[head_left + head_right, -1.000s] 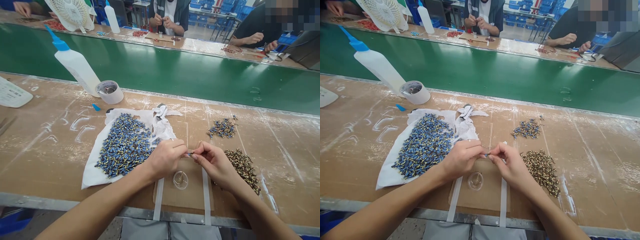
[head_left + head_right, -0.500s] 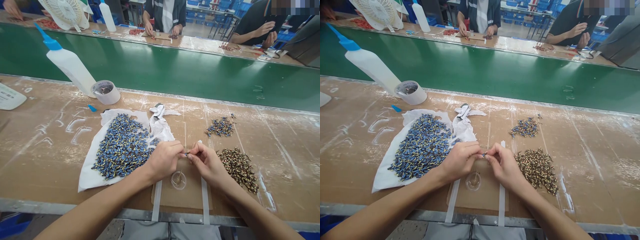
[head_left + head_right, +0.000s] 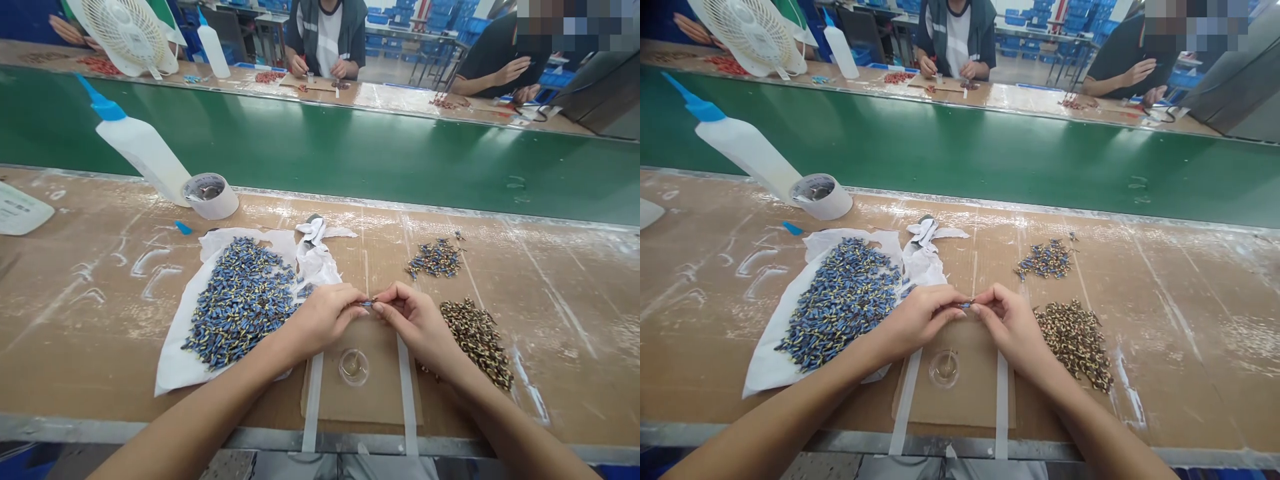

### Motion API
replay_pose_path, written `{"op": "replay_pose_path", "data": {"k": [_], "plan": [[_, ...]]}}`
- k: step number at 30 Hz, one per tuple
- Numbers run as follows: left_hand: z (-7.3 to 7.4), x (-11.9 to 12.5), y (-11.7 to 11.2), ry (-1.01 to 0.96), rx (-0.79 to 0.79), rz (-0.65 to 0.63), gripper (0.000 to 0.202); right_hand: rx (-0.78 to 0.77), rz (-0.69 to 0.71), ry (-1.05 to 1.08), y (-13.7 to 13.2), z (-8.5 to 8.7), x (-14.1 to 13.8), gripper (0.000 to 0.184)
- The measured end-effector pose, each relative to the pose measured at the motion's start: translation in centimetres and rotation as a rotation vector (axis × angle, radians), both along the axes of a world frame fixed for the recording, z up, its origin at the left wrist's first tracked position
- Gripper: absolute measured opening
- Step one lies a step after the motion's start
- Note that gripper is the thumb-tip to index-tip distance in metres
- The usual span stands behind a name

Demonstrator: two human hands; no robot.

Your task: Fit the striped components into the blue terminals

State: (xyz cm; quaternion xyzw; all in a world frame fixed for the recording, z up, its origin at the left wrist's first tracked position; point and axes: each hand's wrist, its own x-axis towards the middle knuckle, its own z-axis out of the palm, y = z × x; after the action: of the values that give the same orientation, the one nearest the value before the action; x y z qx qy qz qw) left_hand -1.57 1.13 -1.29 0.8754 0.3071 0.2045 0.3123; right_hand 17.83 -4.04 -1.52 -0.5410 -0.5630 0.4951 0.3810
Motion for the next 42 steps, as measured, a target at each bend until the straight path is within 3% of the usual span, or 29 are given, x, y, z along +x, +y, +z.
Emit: {"op": "replay_pose_path", "data": {"k": [8,17,22,33,42], "plan": [[0.1,0.2,-0.3,0.039,0.017,-0.042,0.025,-0.011,-0.004,0.078,-0.1,0.3,-0.2,0.018],[0.4,0.1,-0.3,-0.053,-0.173,-0.039,0.029,-0.123,0.006,0.188,0.3,0.7,0.0,0.027],[0.4,0.1,-0.2,-0.018,-0.116,-0.063,0.027,-0.032,0.015,0.146,-0.2,-0.2,-0.3,0.022],[-1.0,0.1,-0.5,0.083,0.088,-0.067,0.016,-0.050,0.077,0.119,-0.7,-1.3,-0.8,0.023],[-1.2,0.5,-0.8,0.127,0.120,-0.040,0.016,0.034,0.060,0.042,-0.9,-1.5,-1.3,0.019]]}}
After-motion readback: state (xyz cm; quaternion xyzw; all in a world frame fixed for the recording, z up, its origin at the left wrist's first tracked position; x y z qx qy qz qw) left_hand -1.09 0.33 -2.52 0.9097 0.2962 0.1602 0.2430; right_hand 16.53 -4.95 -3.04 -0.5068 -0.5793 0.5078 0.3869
